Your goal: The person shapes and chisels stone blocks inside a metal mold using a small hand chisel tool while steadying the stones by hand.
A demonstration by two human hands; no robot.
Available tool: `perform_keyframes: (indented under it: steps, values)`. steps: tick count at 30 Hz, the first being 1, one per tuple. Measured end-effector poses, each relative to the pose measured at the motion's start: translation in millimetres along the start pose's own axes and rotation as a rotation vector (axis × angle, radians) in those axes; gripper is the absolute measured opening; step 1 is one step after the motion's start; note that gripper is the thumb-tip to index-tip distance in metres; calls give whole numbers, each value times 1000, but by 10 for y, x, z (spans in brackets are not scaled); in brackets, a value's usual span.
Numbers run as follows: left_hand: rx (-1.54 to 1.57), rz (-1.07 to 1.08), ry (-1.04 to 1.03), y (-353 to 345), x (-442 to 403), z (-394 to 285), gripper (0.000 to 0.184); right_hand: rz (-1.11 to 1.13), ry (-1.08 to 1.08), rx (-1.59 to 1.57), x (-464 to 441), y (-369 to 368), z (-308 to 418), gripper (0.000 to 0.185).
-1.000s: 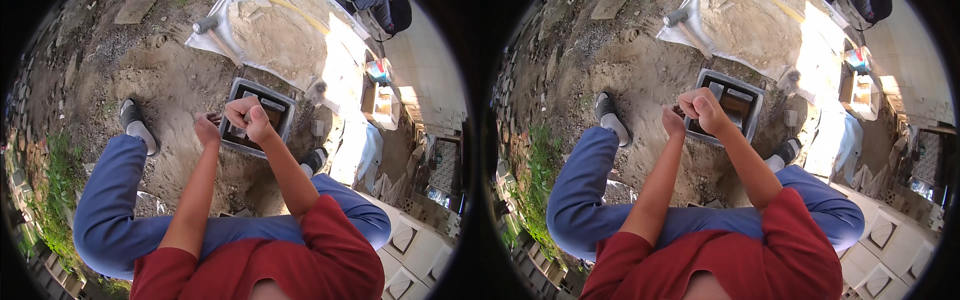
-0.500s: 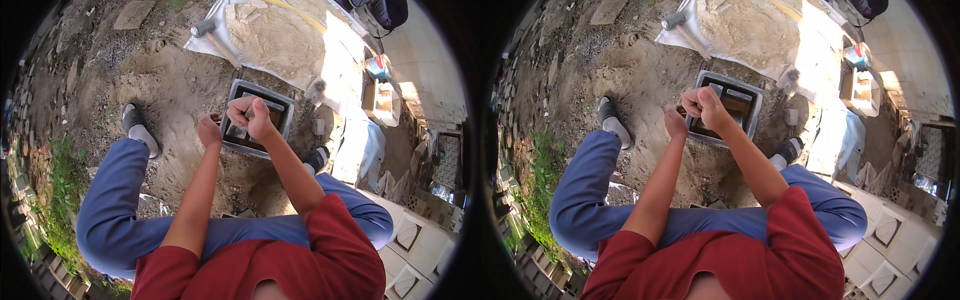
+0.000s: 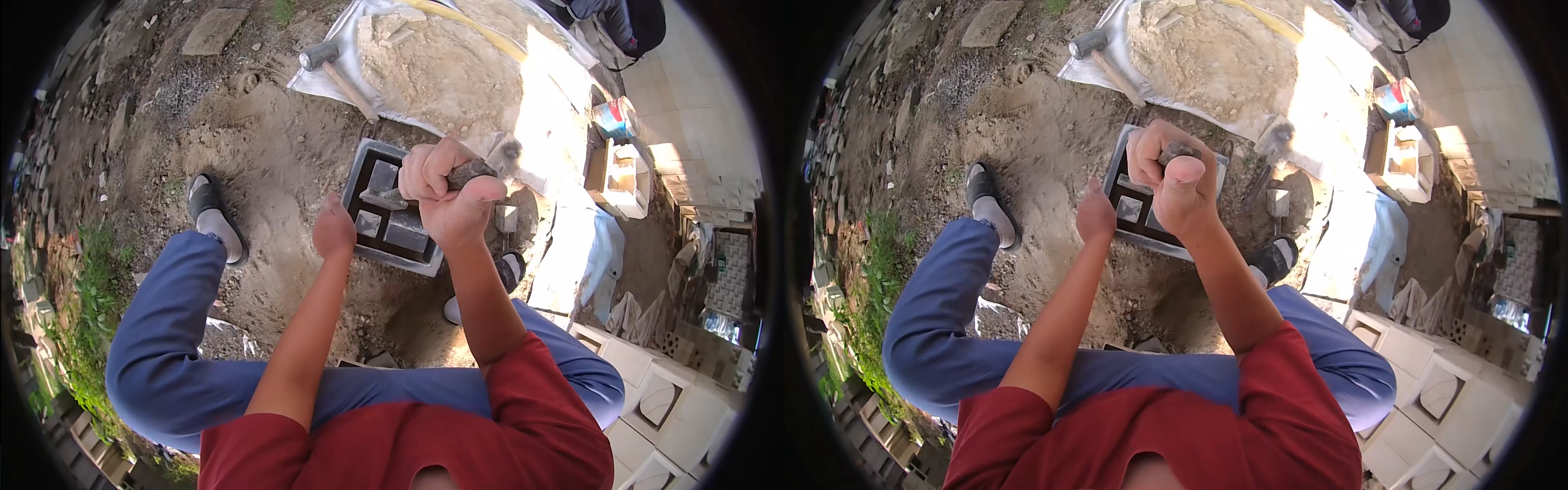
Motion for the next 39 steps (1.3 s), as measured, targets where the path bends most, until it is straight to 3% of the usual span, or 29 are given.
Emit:
perform_keyframes:
  steps: [3,16,23,27,29,32,34,36,39]
  values:
    - [-33,-29,89,-7,-35,16,58,-22,-24,-16,30,72,-124,75]
    - [-158,17,13,-76,-50,-17,57,19,-136,40,71,173,-620,75]
    - [-126,64,50,-99,-64,23,52,154,98,285,23,-53,-469,57]
    - [-140,38,35,-88,-50,0,51,136,87,322,89,-12,-617,51]
    - [-86,-47,-26,-34,-35,-42,51,43,-87,515,287,230,-1057,24]
    - [-63,7,19,-13,-38,-45,56,35,-70,542,335,229,-1122,23]
    - [-65,-72,-40,27,-29,-77,50,35,-57,507,282,259,-1076,27]
    - [-72,17,3,-21,-38,-26,53,151,-276,432,251,274,-1159,33]
    - [-62,3,-17,-38,-42,-10,52,131,-275,491,210,227,-1118,41]
Point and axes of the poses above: each hand's wrist, its own x-axis away from the middle knuckle, its own y-axis out of the back of the hand, z = x × y, the point moved 6 cm from there along -x, towards the middle knuckle, and after that the axes turned 1 degree about z, right-handed, at the moved point
